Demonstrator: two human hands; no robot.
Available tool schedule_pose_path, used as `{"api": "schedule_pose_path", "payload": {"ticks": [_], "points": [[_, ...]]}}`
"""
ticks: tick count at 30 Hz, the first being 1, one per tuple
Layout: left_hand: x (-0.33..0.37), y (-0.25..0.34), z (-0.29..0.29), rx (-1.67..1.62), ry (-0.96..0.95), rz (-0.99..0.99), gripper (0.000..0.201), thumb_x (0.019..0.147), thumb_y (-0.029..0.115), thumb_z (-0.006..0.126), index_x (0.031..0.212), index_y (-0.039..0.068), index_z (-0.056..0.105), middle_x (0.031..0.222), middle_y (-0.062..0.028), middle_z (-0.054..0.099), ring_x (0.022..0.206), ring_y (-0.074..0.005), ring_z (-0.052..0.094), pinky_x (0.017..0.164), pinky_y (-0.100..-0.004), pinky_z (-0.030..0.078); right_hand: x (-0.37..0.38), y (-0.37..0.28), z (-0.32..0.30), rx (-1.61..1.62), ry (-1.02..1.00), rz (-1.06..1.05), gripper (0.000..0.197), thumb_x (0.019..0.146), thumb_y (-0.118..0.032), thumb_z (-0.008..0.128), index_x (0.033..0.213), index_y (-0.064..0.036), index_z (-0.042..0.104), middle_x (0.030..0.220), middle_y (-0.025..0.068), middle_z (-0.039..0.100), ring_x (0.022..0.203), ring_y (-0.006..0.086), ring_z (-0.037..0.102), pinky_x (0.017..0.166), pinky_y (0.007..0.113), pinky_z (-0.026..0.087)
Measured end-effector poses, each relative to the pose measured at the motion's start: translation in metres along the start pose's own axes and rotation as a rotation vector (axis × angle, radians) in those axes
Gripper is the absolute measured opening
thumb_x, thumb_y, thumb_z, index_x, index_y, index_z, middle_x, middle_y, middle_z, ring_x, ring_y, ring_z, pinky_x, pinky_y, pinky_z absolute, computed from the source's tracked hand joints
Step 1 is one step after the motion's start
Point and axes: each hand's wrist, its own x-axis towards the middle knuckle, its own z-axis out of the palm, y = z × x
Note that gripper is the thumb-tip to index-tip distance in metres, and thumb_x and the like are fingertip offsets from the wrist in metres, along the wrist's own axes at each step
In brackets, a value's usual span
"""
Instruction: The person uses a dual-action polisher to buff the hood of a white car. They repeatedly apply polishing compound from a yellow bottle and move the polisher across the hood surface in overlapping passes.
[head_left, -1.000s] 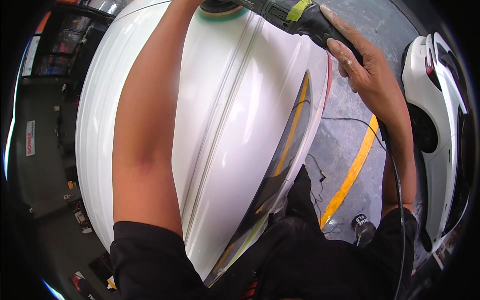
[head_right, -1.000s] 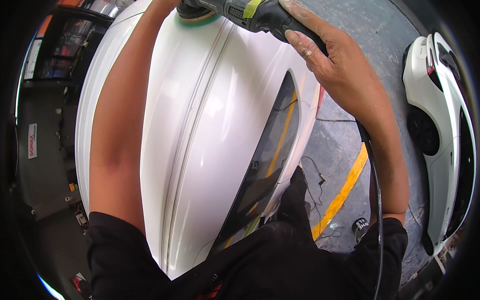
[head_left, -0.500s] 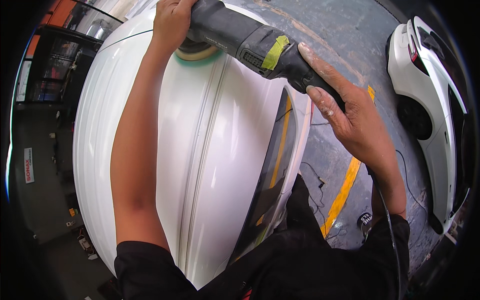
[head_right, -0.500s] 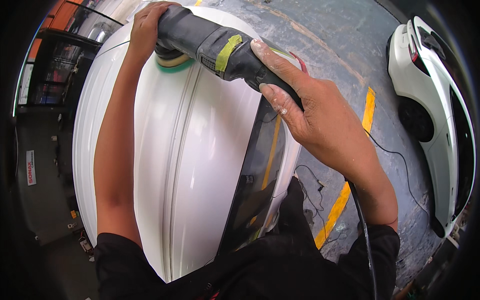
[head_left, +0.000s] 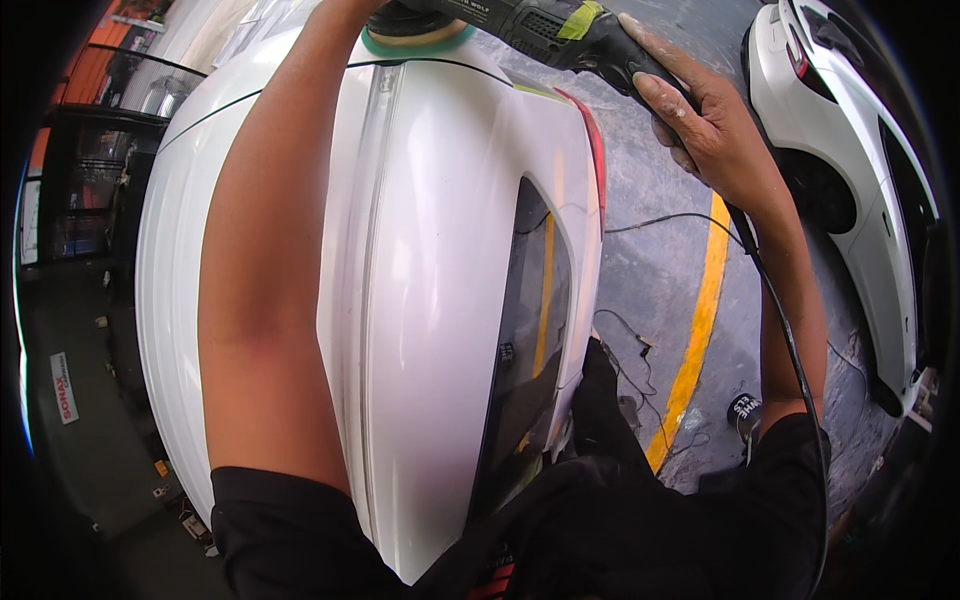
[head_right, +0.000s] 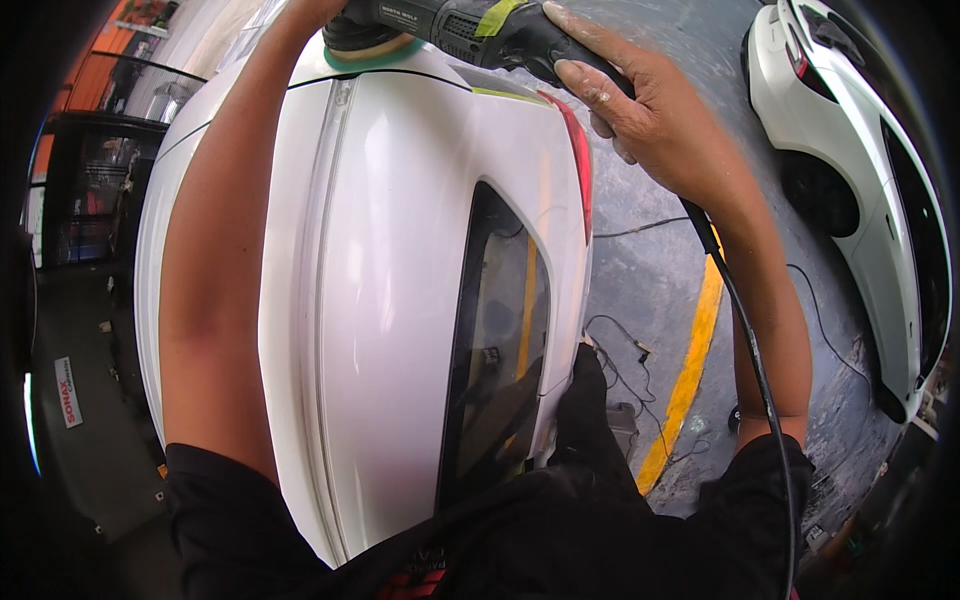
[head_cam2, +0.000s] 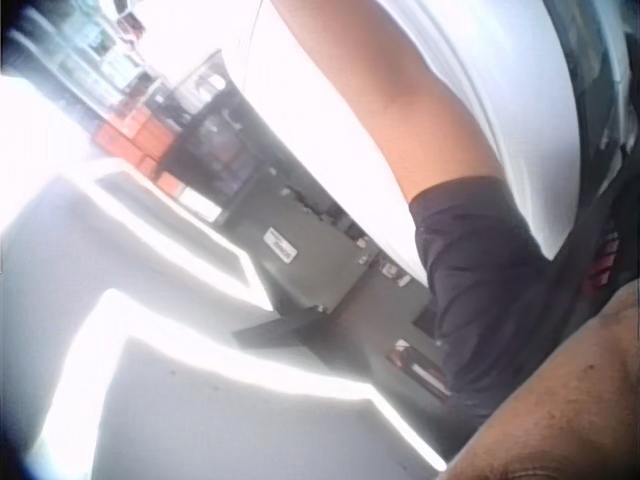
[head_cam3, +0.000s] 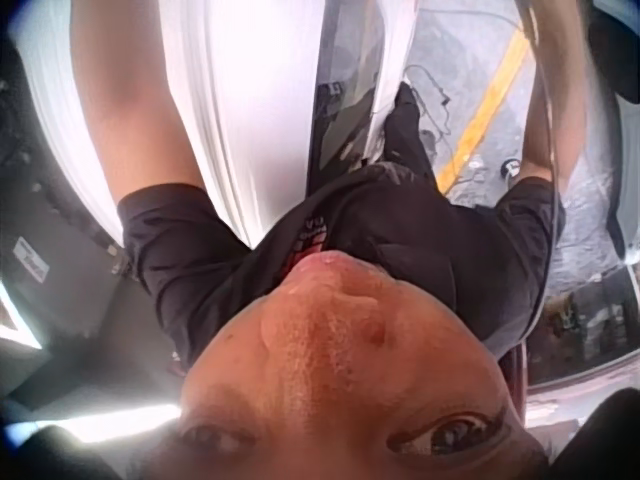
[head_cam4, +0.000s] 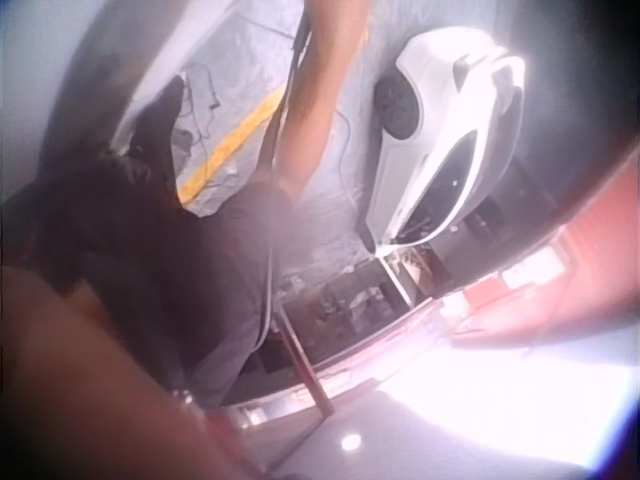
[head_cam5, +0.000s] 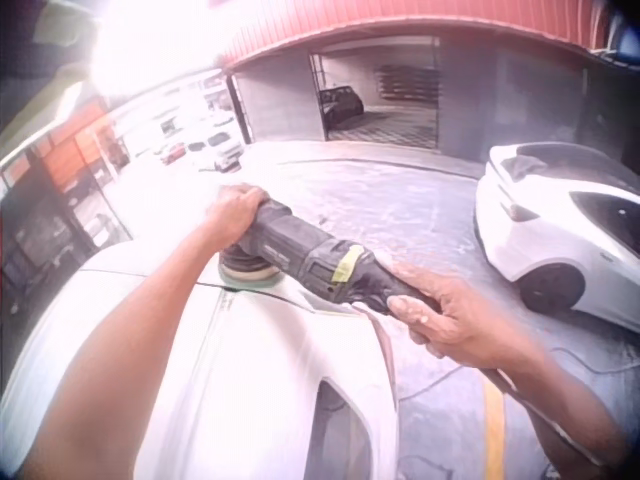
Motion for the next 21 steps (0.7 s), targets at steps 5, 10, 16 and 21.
{"api": "schedule_pose_path", "payload": {"ticks": [5,10,16,21], "points": [[0.025,0.098,-0.001,-0.084,-0.315,-0.146,0.037,0.099,0.031,0.051,0.096,0.003,0.075,0.101,-0.028,0.075,0.103,-0.0447,0.072,0.095,-0.0516,0.055,-0.06,0.029,0.016,0.295,0.068,0.11,0.066,0.108,-0.052,0.06,0.164,-0.02,0.047,0.069,-0.0035,0.052,0.053,0.0049,0.046,0.048,0.023,0.04],[0.028,0.124,0.015,0.175,-0.342,0.186,0.031,0.098,0.026,0.052,0.093,0.005,0.074,0.095,-0.0266,0.075,0.093,-0.0447,0.074,0.089,-0.0549,0.057,-0.095,0.053,0.047,0.46,0.125,0.171,0.068,0.109,-0.049,0.062,0.166,-0.0177,0.043,0.069,-0.0039,0.052,0.052,0.0034,0.045,0.048,0.023,0.04],[0.036,0.105,0.012,0.062,-0.414,0.157,0.03,0.098,0.024,0.053,0.094,0.006,0.077,0.098,-0.0255,0.076,0.095,-0.0448,0.074,0.09,-0.0541,0.057,-0.082,0.063,0.047,0.49,0.12,0.116,0.067,0.11,-0.044,0.062,0.164,-0.0105,0.045,0.088,0.0023,0.065,0.063,0.003,0.049,0.057,0.022,0.042],[0.036,0.171,0.021,-0.019,-0.564,-0.079,0.047,0.097,0.037,0.049,0.093,0.002,0.079,0.107,-0.0301,0.075,0.102,-0.0494,0.071,0.095,-0.0522,0.056,-0.124,0.067,0.059,0.709,0.119,0.282,0.068,0.11,-0.041,0.062,0.168,-0.0129,0.039,0.069,-0.0041,0.05,0.055,0.0034,0.042,0.052,0.022,0.037]]}}
